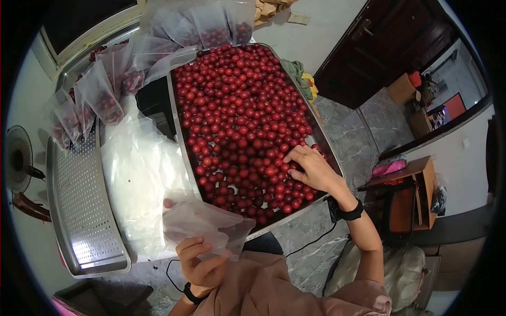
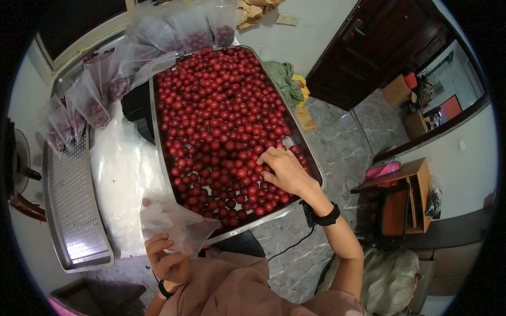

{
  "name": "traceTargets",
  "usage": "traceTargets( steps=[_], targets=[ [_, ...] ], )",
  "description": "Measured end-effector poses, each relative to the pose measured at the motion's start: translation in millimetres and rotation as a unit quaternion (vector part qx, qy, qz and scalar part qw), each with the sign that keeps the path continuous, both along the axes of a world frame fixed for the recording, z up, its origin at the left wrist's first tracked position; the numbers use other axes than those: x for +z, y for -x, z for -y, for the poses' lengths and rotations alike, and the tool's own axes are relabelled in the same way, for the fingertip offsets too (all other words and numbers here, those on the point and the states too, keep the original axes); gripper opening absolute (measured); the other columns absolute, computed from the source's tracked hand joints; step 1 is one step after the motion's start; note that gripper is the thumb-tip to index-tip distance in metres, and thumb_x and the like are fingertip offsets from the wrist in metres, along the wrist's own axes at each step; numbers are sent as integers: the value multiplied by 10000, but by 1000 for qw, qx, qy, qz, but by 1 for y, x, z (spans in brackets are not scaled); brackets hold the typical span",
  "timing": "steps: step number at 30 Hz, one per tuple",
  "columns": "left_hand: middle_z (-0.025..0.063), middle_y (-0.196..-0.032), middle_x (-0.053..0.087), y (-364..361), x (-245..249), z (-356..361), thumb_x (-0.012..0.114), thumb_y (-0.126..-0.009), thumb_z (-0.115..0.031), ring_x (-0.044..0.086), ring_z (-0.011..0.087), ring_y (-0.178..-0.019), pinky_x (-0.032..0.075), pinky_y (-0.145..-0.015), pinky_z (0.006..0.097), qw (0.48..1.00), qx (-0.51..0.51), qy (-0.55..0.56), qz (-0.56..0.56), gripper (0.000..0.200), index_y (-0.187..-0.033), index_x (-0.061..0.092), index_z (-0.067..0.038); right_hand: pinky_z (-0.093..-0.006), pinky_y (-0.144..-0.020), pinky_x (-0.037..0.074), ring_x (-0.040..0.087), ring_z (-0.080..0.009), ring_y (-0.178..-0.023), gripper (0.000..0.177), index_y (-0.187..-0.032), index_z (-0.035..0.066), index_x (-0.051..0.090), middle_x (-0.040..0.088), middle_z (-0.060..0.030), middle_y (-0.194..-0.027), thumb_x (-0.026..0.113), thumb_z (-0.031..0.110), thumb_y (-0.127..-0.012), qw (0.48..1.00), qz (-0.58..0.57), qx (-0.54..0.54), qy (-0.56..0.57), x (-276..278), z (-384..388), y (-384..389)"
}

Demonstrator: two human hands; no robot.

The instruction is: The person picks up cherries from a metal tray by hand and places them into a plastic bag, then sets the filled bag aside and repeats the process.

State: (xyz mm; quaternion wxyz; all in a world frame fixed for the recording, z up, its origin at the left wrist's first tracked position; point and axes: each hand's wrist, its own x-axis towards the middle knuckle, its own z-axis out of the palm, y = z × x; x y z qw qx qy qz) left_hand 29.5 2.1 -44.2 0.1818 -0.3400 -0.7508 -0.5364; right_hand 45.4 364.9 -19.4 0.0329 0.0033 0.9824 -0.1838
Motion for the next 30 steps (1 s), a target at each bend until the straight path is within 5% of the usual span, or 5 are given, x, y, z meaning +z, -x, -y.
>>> traceTargets(
  steps=[18,23,25,26,30],
  targets=[
    [35,-1003,550,0,-2,-2,850,-627,-39,562,292,-977,468,-792,396,1000,0,-8,-3,301,-792,673,-218,-390,-860,410,563,-305,-922,321,-937,45,524,578,-106,-961,726,145,-709,996,-42,-31,70,11,-9,-30],
    [37,-1003,549,0,0,-3,845,-627,-32,561,293,-977,466,-795,395,1000,-4,-6,0,307,-797,669,-217,-335,-812,471,602,-211,-906,254,-997,19,573,600,-81,-962,695,76,-782,989,-2,-52,141,23,-12,-41],
    [36,-1002,547,1,0,-3,846,-625,-32,561,293,-975,465,-793,393,1000,-4,-3,-3,312,-798,666,-219,-289,-730,496,616,-138,-854,200,-1030,3,591,609,-71,-925,648,24,-839,964,-51,-161,205,17,-20,-43],
    [36,-1002,547,1,1,-3,846,-625,-32,561,293,-975,465,-793,393,1000,-5,-3,-3,312,-798,666,-219,-337,-686,494,614,-262,-731,129,-967,3,611,605,-128,-880,608,16,-839,966,-99,-180,160,14,-21,-39],
    [32,-1008,543,1,0,0,845,-624,-32,559,292,-980,465,-797,390,1000,-9,6,-2,314,-800,665,-220,-380,-723,499,632,-302,-792,143,-979,12,629,630,-142,-896,632,76,-851,973,-101,-190,84,10,-29,-23]
  ],
)
